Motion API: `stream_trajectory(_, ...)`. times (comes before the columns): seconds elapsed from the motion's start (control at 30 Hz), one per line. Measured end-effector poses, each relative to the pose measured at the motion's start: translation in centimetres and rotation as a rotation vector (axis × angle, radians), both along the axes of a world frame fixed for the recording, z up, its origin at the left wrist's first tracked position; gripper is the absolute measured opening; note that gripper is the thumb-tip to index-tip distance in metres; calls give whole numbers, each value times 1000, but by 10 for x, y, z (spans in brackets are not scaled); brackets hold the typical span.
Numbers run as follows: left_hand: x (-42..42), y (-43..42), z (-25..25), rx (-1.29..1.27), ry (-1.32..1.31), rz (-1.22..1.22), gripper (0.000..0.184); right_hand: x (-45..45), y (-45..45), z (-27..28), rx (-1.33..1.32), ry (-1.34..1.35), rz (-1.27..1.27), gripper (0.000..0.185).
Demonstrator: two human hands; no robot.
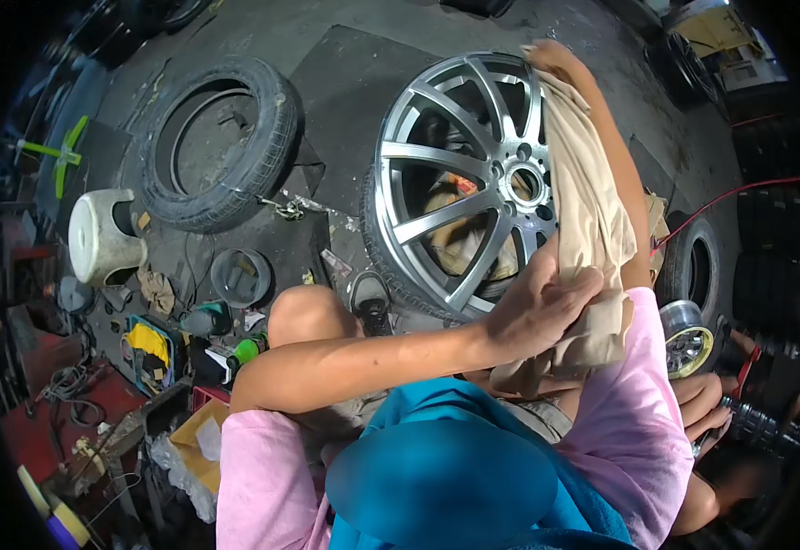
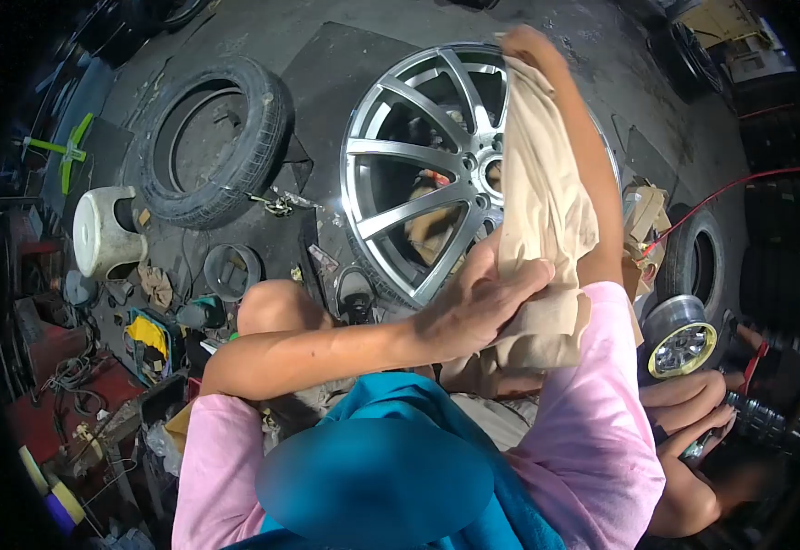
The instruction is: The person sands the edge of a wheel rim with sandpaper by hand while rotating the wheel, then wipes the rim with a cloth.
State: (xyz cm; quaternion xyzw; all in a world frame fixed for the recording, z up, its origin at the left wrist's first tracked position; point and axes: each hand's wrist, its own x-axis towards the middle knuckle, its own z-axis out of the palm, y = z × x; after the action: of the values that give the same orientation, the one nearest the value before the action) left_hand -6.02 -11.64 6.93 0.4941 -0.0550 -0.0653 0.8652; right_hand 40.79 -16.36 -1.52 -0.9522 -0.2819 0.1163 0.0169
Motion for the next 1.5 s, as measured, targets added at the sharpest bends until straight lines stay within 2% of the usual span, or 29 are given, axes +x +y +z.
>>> stream_trajectory(0.03, -4, 0, 7, -213, 117, 43, 41, 0, 19, -5, 47, 22, 28, 39)
stream_trajectory(0.07, -7, 7, 15, -213, 117, 43, 41, -16, 51, 1, 28, 57, 27, 41)
stream_trajectory(0.1, -13, 16, 24, -71, 194, -44, 35, -26, 63, -1, 19, -61, 264, 42)
stream_trajectory(0.17, -29, 6, 20, 31, 240, 52, 24, -76, 104, 8, -22, -152, 386, 43)
stream_trajectory(0.2, -37, 4, 17, 27, 240, 56, 24, -122, 129, 20, -54, -124, 270, 43)
stream_trajectory(0.27, -51, 6, 14, -119, 81, -60, 22, -186, 138, 20, 158, -181, 275, 41)
stream_trajectory(0.3, -61, 15, 23, -82, 124, -183, 22, -218, 141, 31, 151, -118, 293, 39)
stream_trajectory(0.4, -82, 3, 16, -4, -100, -213, 25, -315, 127, 43, 285, 38, 267, 27)
stream_trajectory(0.43, -99, 0, 12, 303, -133, -196, 25, -346, 113, 46, 331, 64, 315, 24)
stream_trajectory(0.47, -104, 3, 15, 131, 26, -461, 29, -377, 97, 48, 377, 88, 365, 22)
stream_trajectory(0.5, -111, 0, 13, 149, -83, -491, 32, -405, 78, 45, 379, -20, 418, 23)
stream_trajectory(0.57, -127, -5, 2, 162, -198, -514, 37, -452, 32, 47, 467, 33, 424, 31)
stream_trajectory(0.63, -135, -6, -2, 271, -289, -605, 41, -486, -1, 62, 313, 149, 360, 30)
stream_trajectory(0.73, -129, 3, 19, 386, -212, -793, 43, -509, -18, 65, 210, 155, 324, 30)
stream_trajectory(0.8, -140, -19, -3, 316, -308, -748, 38, -501, -2, 59, 260, 132, 318, 30)
stream_trajectory(0.87, -145, -34, -15, 299, -378, -547, 30, -475, 29, 55, 226, 26, 386, 29)
stream_trajectory(0.93, -132, -38, -24, 264, -488, -329, 22, -434, 69, 34, 382, -195, 364, 31)
stream_trajectory(0.97, -121, -33, -23, 244, -520, -233, 18, -403, 90, 40, 294, -98, 325, 31)
stream_trajectory(1.03, -98, -2, 13, 153, -283, -190, 16, -332, 124, 27, 299, -26, 222, 27)
stream_trajectory(1.07, -90, 6, 21, -48, -94, -241, 16, -312, 132, 25, 322, -27, 181, 26)
stream_trajectory(1.1, -80, 10, 17, -136, -122, -231, 17, -310, 135, 27, 329, -27, 175, 26)
stream_trajectory(1.13, -77, 9, 18, -57, -213, -22, 15, -307, 139, 29, 278, -83, 141, 26)
stream_trajectory(1.23, -78, 15, 17, -24, -270, -108, 12, -335, 128, 37, 280, -26, 166, 24)
stream_trajectory(1.27, -85, 13, 15, 50, -272, -220, 14, -361, 116, 37, 286, -127, 262, 22)
stream_trajectory(1.3, -93, 11, 13, 120, -268, -331, 18, -381, 97, 31, 392, -3, 364, 21)
stream_trajectory(1.33, -101, 11, 10, 113, -266, -336, 18, -416, 75, 38, 431, -143, 402, 21)
stream_trajectory(1.37, -110, 11, 6, 407, -338, -581, 24, -437, 53, 34, 523, -111, 435, 19)
stream_trajectory(1.4, -114, 12, 3, 706, -406, -821, 30, -457, 30, 43, 459, -24, 444, 16)
stream_trajectory(1.5, -118, 14, 4, 707, -493, -1002, 36, -509, -35, 61, 205, 75, 420, 18)
